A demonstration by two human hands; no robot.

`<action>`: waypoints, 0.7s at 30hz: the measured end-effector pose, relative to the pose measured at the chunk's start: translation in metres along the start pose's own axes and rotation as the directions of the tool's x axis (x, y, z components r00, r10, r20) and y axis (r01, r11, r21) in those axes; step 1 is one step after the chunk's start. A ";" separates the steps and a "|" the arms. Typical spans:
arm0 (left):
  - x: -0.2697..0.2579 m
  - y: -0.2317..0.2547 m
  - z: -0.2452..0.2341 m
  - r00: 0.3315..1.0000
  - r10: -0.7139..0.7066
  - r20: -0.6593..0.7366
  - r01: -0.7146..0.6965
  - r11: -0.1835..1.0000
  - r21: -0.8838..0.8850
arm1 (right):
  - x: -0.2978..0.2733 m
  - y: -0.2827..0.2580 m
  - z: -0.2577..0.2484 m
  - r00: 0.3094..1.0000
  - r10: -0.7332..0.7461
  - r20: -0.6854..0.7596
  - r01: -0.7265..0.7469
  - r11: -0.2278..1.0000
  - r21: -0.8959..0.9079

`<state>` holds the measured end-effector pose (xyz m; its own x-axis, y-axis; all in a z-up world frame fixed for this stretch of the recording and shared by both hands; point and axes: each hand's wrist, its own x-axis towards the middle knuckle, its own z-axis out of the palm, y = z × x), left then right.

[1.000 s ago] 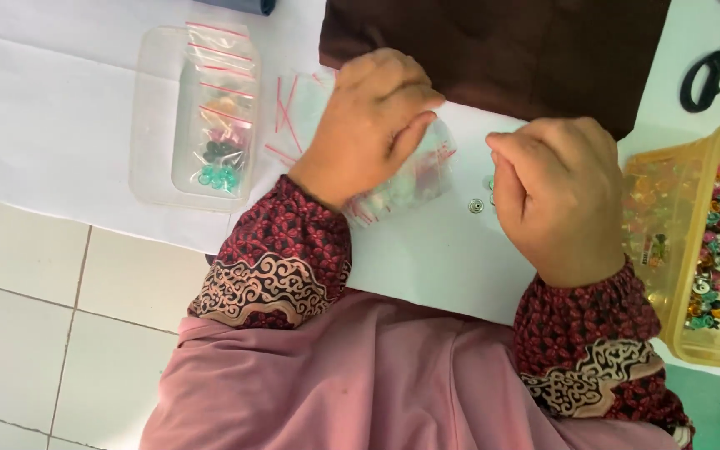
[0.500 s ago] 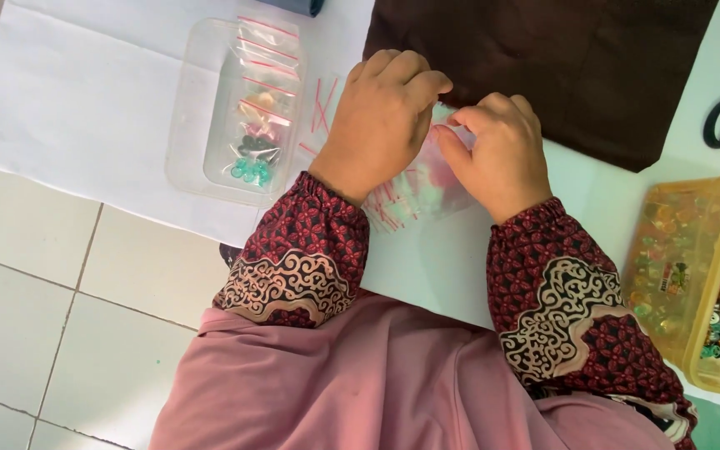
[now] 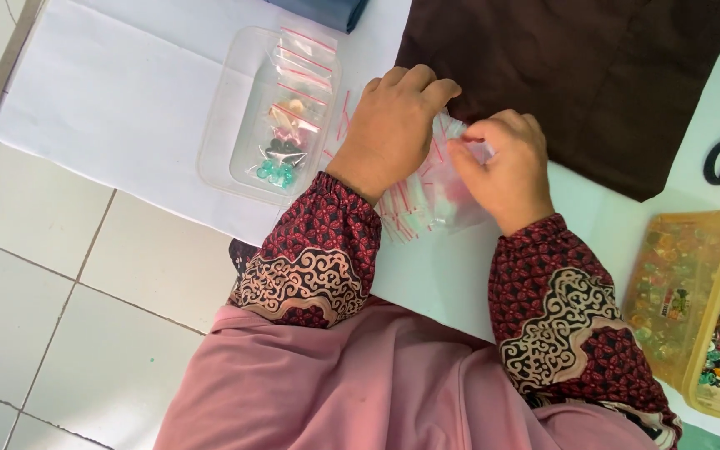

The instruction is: Sorting and packaging buttons into small plastic bags.

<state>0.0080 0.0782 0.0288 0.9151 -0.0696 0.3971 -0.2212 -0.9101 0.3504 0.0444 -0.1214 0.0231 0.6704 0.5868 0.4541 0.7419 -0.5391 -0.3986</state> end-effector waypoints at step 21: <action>0.002 0.006 0.001 0.986 -0.019 -0.166 -0.014 0.980 -0.199 | -0.003 -0.006 0.030 0.996 0.093 0.012 -0.089 0.977 -0.192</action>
<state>0.0093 0.0722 0.0307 0.8507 0.0166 0.5253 -0.2968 -0.8097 0.5062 0.0377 -0.1017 -0.0001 0.7367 0.5412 0.4054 0.6633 -0.6951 -0.2773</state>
